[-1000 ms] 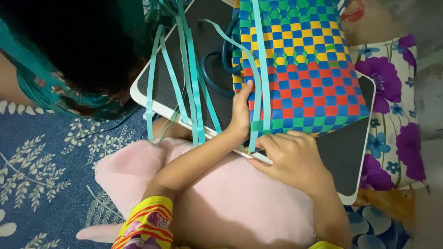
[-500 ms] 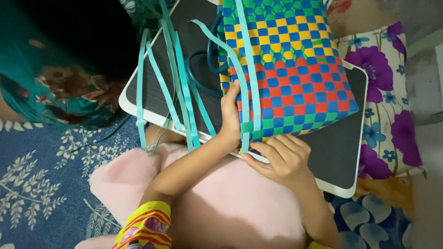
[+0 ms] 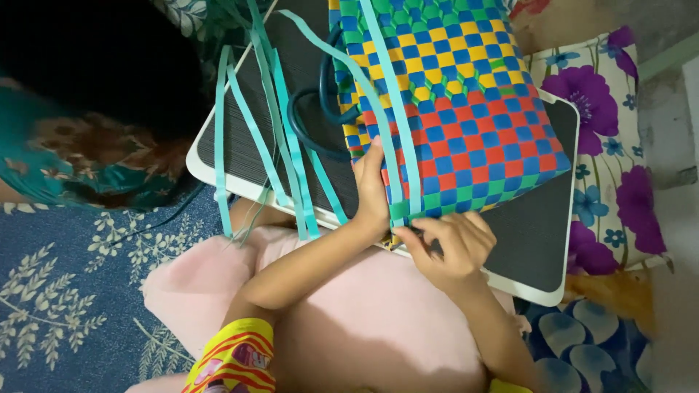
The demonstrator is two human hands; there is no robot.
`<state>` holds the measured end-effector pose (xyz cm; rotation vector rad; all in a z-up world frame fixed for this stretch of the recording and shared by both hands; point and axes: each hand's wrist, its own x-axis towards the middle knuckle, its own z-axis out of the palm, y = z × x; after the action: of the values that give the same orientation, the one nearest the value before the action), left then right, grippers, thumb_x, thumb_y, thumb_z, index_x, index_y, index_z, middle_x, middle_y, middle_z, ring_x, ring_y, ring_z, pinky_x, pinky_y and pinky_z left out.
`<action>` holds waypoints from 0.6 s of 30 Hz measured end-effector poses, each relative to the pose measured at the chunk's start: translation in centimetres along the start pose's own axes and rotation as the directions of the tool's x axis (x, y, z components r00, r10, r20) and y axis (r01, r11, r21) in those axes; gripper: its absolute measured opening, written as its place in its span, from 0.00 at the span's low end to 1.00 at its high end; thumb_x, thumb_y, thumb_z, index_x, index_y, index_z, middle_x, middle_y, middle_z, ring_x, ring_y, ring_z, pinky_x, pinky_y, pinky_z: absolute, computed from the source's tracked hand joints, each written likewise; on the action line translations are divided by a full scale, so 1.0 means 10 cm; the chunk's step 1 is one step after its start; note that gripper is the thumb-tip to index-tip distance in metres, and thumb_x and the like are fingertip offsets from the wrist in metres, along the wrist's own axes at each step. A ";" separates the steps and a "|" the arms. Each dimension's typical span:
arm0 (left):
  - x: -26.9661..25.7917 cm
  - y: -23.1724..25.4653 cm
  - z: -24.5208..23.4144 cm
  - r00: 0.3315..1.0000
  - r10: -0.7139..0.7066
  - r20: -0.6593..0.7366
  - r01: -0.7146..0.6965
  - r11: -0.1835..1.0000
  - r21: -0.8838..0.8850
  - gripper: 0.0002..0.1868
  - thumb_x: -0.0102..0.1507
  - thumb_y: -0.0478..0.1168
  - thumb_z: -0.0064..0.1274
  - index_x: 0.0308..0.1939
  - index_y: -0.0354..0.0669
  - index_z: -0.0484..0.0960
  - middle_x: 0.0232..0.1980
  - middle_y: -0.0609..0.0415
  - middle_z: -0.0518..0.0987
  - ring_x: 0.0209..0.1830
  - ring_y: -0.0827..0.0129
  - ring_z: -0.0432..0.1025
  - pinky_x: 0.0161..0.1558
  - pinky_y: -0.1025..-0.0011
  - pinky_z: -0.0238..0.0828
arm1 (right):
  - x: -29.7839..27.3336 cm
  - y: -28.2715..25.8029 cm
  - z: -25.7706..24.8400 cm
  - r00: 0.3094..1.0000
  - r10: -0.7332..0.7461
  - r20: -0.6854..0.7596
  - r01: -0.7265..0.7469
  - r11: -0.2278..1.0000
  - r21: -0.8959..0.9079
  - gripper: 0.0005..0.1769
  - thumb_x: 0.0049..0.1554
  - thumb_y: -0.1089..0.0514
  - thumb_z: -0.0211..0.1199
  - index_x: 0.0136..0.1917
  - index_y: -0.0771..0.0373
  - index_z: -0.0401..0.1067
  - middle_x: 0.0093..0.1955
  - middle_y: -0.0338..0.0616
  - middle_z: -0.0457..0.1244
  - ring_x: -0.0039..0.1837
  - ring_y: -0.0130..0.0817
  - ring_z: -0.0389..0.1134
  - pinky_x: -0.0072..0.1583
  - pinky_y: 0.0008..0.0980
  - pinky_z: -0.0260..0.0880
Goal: A person is weaving a colorful plastic bag by threading and tightening individual plastic strips.
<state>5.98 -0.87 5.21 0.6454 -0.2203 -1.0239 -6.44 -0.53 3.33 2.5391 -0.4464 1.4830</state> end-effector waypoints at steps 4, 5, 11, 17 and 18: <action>-0.08 0.07 0.09 0.999 0.045 0.014 -0.045 0.999 0.004 0.17 0.65 0.51 0.47 0.22 0.52 0.73 0.27 0.60 0.77 0.31 0.77 0.74 0.38 0.79 0.69 | -0.04 -0.02 -0.01 0.986 0.163 0.027 -0.164 0.985 0.054 0.12 0.49 0.54 0.72 0.39 0.63 0.74 0.22 0.30 0.55 0.27 0.30 0.57 0.36 0.28 0.61; -0.10 0.11 0.11 0.999 0.046 0.015 -0.046 0.999 0.011 0.18 0.65 0.51 0.46 0.21 0.52 0.74 0.27 0.61 0.76 0.31 0.79 0.73 0.38 0.80 0.68 | -0.07 -0.03 0.00 0.979 0.204 0.026 -0.205 0.977 0.065 0.12 0.48 0.55 0.73 0.39 0.63 0.74 0.23 0.30 0.56 0.27 0.30 0.57 0.36 0.27 0.62; -0.08 0.04 0.05 0.996 0.072 0.053 -0.076 0.994 0.081 0.19 0.66 0.52 0.44 0.23 0.52 0.74 0.26 0.60 0.77 0.31 0.75 0.75 0.36 0.79 0.68 | -0.03 -0.01 -0.01 0.975 0.219 0.020 -0.219 0.976 0.014 0.13 0.48 0.54 0.74 0.39 0.62 0.73 0.22 0.29 0.56 0.27 0.29 0.56 0.38 0.26 0.63; -0.04 0.01 0.02 1.000 0.021 0.004 -0.021 1.000 0.003 0.17 0.64 0.52 0.48 0.22 0.53 0.73 0.26 0.64 0.75 0.31 0.83 0.71 0.36 0.79 0.67 | 0.07 -0.02 -0.04 1.000 -0.006 0.015 0.007 0.997 -0.075 0.10 0.53 0.55 0.68 0.36 0.61 0.72 0.22 0.31 0.53 0.26 0.31 0.55 0.37 0.29 0.61; -0.01 -0.05 -0.05 1.000 0.020 0.006 -0.020 1.000 0.006 0.17 0.64 0.52 0.48 0.22 0.53 0.73 0.26 0.64 0.75 0.31 0.83 0.71 0.36 0.79 0.67 | 0.05 -0.02 -0.03 1.000 -0.004 0.012 0.005 0.997 -0.076 0.10 0.53 0.55 0.68 0.36 0.61 0.72 0.22 0.31 0.53 0.26 0.31 0.55 0.37 0.29 0.61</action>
<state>5.79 -0.80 4.56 0.6440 -0.2347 -1.0062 -6.37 -0.35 3.94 2.4901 -0.4891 1.4214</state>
